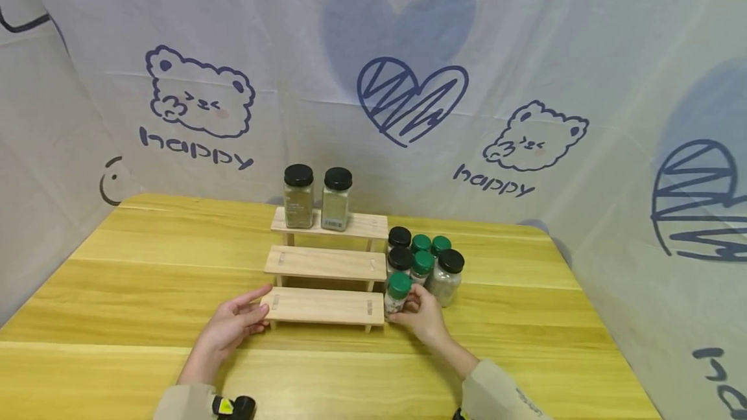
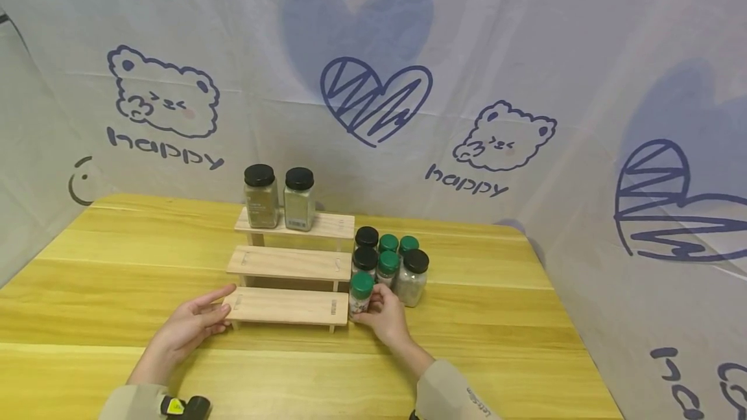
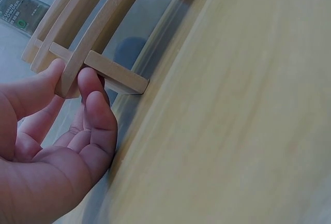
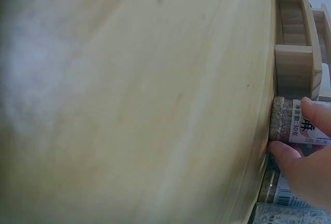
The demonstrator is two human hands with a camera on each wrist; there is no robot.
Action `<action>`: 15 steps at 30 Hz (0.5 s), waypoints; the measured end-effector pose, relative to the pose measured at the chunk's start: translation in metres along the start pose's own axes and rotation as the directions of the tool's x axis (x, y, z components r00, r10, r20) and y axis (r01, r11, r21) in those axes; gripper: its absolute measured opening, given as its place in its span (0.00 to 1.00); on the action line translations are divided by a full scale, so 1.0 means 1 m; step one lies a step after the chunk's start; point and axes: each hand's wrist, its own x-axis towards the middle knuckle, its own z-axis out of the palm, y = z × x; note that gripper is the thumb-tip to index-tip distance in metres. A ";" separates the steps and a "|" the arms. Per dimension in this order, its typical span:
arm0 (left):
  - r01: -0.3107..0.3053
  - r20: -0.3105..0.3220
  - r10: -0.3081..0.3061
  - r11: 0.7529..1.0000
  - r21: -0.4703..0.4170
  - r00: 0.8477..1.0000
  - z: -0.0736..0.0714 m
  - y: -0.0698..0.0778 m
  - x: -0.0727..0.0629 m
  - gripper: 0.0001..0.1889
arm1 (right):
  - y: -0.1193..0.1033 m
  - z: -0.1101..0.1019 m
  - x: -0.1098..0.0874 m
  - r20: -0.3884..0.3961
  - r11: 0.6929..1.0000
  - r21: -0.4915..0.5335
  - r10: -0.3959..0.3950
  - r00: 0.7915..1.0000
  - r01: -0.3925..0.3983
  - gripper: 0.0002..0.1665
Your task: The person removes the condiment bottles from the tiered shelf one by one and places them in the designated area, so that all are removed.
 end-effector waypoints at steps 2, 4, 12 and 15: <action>0.000 -0.002 0.000 1.000 0.002 1.000 0.000 0.000 0.000 0.29 | -0.005 0.000 -0.002 -0.001 1.000 -0.006 -0.006 1.000 0.006 0.26; 0.001 -0.004 -0.001 1.000 0.006 1.000 0.000 -0.001 0.001 0.28 | -0.011 -0.001 -0.004 -0.004 1.000 0.002 -0.013 1.000 0.013 0.25; 0.003 -0.011 -0.003 1.000 0.011 1.000 0.000 -0.001 0.001 0.28 | -0.006 -0.003 -0.006 -0.025 1.000 0.024 0.005 1.000 -0.005 0.26; 0.002 -0.013 -0.001 1.000 0.010 1.000 0.001 -0.001 0.000 0.28 | -0.008 -0.006 -0.010 -0.036 1.000 0.020 0.016 0.999 -0.016 0.26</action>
